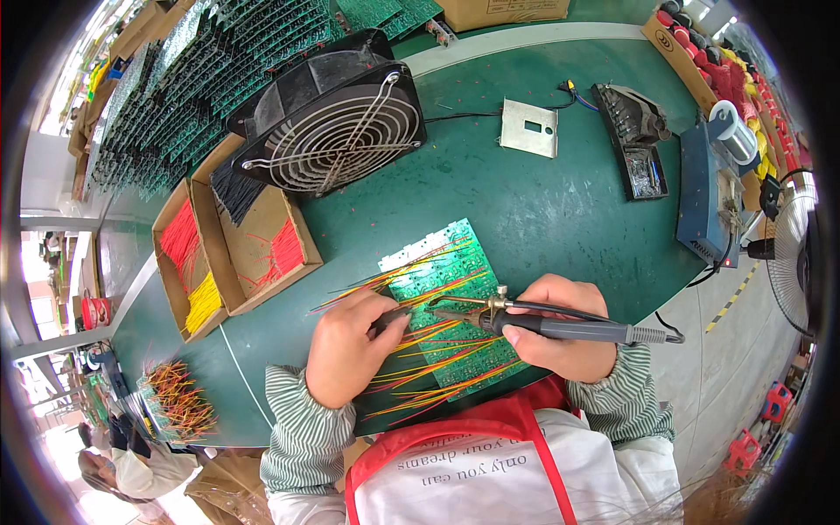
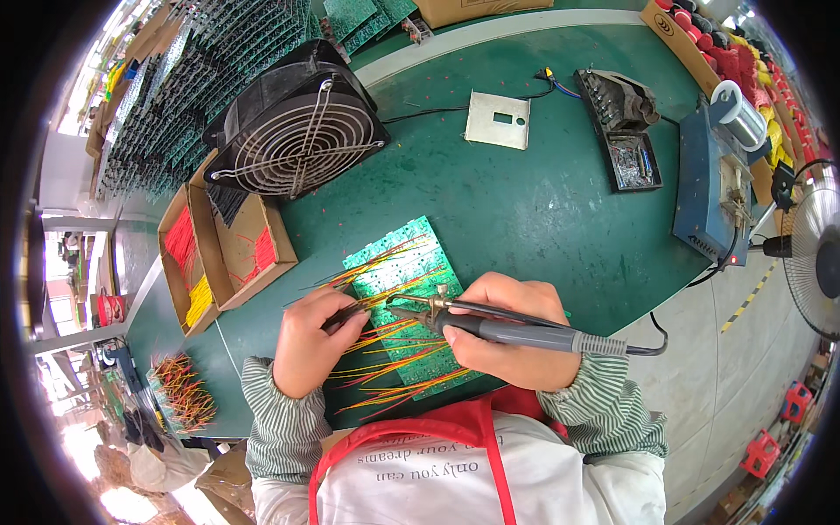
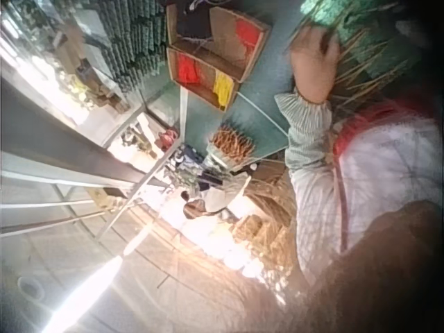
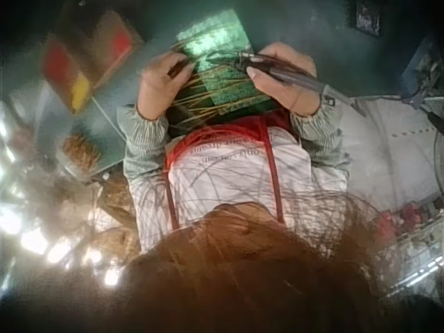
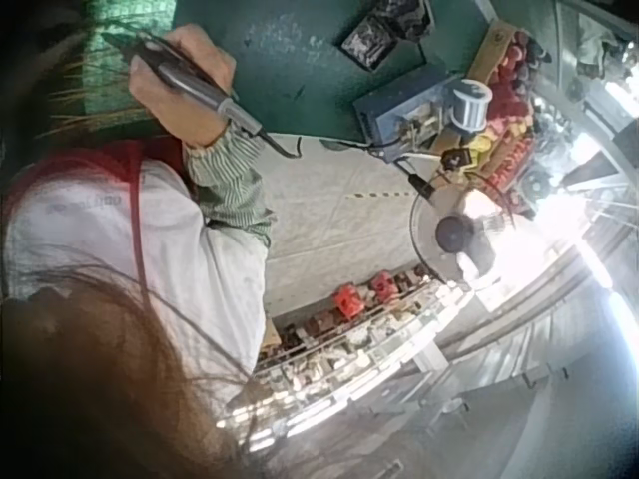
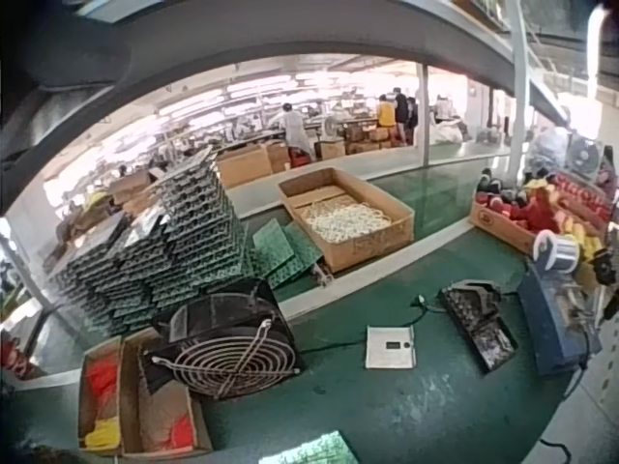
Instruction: The person solders wires onto a circuit board using a soldering iron, sets the board aside, picks up a new circuit board from a stack and wires from a box, and solders the wires onto the new board.
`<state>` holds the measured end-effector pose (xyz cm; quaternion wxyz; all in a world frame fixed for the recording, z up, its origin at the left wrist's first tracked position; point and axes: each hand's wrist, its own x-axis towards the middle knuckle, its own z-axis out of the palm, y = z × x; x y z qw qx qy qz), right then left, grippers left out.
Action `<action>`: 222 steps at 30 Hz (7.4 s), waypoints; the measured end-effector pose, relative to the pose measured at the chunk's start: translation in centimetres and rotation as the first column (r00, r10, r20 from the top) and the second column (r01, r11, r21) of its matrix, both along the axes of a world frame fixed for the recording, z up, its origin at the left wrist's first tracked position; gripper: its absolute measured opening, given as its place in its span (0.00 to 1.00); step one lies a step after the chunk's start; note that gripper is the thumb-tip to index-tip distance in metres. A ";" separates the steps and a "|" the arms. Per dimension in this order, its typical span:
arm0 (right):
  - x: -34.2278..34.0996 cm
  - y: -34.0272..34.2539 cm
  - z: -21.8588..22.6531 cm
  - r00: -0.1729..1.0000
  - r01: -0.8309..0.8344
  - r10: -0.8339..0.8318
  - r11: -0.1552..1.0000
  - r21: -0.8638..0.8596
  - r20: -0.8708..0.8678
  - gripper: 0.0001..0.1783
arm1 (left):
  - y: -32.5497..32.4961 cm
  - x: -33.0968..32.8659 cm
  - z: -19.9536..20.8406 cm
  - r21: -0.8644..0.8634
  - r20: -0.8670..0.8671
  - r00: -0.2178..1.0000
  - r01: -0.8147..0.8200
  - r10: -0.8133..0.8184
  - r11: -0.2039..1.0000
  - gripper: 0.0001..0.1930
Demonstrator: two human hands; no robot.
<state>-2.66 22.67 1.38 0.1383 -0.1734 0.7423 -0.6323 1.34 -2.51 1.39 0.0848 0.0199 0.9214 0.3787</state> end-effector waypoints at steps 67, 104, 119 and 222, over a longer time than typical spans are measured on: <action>-0.4 1.7 -0.1 0.997 0.051 -0.049 0.998 0.039 -0.052 0.09 | 0.9 -1.9 -0.8 -0.039 -0.069 0.994 0.085 -0.088 0.996 0.07; -0.3 3.3 -0.1 0.987 0.150 -0.154 0.986 0.074 0.055 0.09 | 3.6 -2.6 -1.5 -0.047 -0.123 0.988 0.093 -0.098 0.995 0.06; -0.8 3.6 0.3 0.992 0.119 -0.121 0.991 0.068 0.034 0.10 | 3.7 -2.9 -1.2 -0.049 -0.102 0.990 0.089 -0.094 0.995 0.06; 0.9 2.8 -0.4 0.979 0.193 -0.195 0.980 0.042 0.063 0.08 | 3.2 -2.7 -1.3 -0.060 -0.091 0.991 0.088 -0.093 0.994 0.07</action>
